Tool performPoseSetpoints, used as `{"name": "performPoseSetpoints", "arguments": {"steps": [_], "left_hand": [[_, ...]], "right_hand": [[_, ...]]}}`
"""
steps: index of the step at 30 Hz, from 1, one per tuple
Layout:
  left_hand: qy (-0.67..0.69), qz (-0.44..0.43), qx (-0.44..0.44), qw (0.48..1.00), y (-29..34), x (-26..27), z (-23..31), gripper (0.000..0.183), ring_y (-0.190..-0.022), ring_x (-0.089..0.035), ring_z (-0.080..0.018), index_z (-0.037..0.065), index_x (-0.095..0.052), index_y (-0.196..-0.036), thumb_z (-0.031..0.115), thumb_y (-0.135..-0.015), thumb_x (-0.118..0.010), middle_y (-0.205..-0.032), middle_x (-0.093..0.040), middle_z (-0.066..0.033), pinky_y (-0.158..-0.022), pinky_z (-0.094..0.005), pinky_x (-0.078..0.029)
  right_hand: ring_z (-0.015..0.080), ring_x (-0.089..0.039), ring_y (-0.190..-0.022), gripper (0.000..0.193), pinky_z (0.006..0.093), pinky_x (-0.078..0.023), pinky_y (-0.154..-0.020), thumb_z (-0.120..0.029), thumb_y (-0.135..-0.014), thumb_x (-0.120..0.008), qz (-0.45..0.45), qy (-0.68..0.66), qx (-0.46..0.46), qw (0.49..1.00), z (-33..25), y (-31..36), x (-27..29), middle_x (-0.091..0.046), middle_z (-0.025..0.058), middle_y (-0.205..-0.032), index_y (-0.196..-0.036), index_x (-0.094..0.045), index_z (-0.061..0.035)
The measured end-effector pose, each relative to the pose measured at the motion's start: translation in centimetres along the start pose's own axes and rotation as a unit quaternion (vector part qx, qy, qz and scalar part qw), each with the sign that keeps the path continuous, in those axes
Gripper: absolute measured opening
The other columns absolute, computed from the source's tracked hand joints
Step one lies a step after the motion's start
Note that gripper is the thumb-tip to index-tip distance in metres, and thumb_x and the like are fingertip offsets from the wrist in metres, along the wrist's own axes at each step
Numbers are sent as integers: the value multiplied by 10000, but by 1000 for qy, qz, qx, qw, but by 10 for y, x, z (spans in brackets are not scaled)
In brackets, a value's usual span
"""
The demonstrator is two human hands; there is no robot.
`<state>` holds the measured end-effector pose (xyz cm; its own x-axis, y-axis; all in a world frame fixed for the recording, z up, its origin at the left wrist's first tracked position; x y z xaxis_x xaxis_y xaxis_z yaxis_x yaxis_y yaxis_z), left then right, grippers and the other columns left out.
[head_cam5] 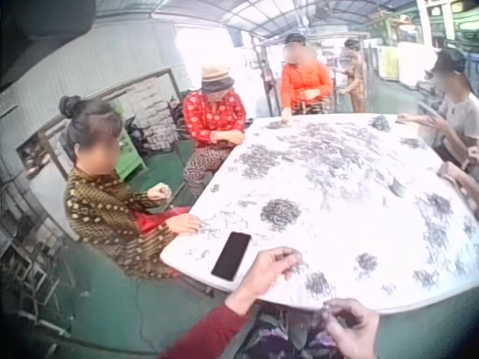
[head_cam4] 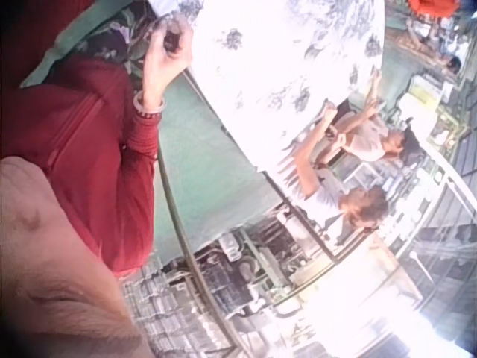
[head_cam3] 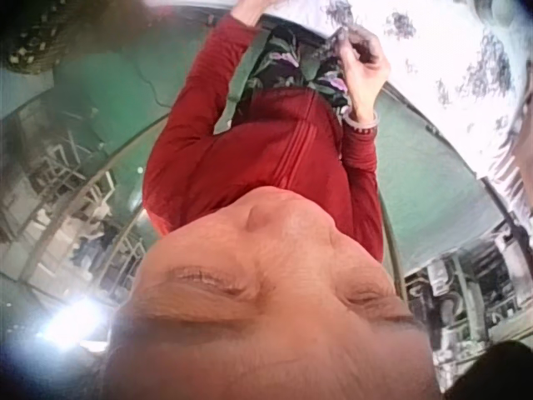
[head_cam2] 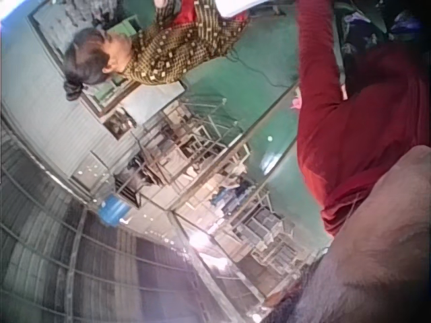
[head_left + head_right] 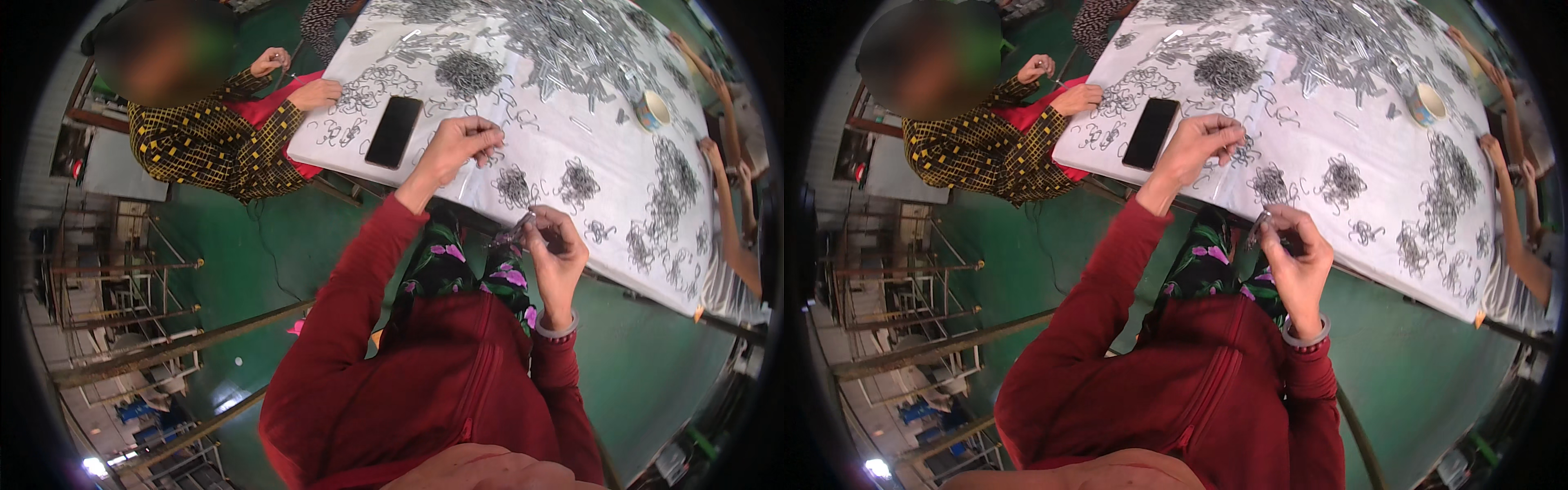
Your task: The person sits at a table and repeatedly picks up small metal clips and wire pieces, then joins them by hand. The person places the assembled units onto a nearby metal rack. Other people at the table perform similar assembly tasks.
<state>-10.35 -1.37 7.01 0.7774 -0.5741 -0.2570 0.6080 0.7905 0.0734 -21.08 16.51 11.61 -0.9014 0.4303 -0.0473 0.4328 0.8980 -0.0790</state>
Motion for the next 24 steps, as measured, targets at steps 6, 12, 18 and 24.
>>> {"name": "performPoseSetpoints", "arguments": {"steps": [6, 12, 18, 24], "left_hand": [[-15, -92, -78, 993, 79, -69, 28, 107, -894, -568, -122, -30, -616, -929, 39, -848, -625, -924, -613, -47, -796, -263, -471], [-299, 18, -377, 876, 117, -97, 66, 166, -864, -561, -221, 40, -608, -851, 12, -718, -703, -926, -587, -77, -735, -315, -469], [-216, 38, -454, 864, 122, -122, 91, 202, -894, -547, -213, 25, -610, -882, -6, -706, -704, -980, -553, -89, -762, -314, -458], [-31, -124, -306, 943, 94, -155, 92, 138, -942, -543, -171, 17, -631, -875, -1, -751, -689, -999, -538, -70, -824, -297, -459]], "right_hand": [[50, -569, -694, 228, 186, -459, -625, 75, -796, -613, 50, -6, 5, 999, 5, 12, 13, -634, 19, -801, -1017, -624, 25], [66, -580, -729, 262, 199, -489, -655, 98, -797, -606, 67, 29, 59, 996, -14, 26, 18, -628, 30, -827, -1047, -612, 19], [91, -587, -790, 314, 230, -501, -730, 123, -797, -592, 103, 26, 144, 984, -29, 31, 40, -629, 55, -924, -1093, -604, 18], [269, -629, -909, 262, 361, -515, -817, 104, -808, -596, 94, -33, 226, 969, -43, 30, 75, -604, 230, -1085, -1063, -582, 48]]}}
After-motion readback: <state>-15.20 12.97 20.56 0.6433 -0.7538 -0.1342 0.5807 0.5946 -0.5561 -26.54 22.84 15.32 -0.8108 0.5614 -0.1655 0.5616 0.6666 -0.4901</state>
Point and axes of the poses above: each hand's wrist, its own y-axis away from the middle knuckle, its own x-axis out of the back of the hand, z = x × y, the point moved 9 cm from there along -y, towards the middle knuckle
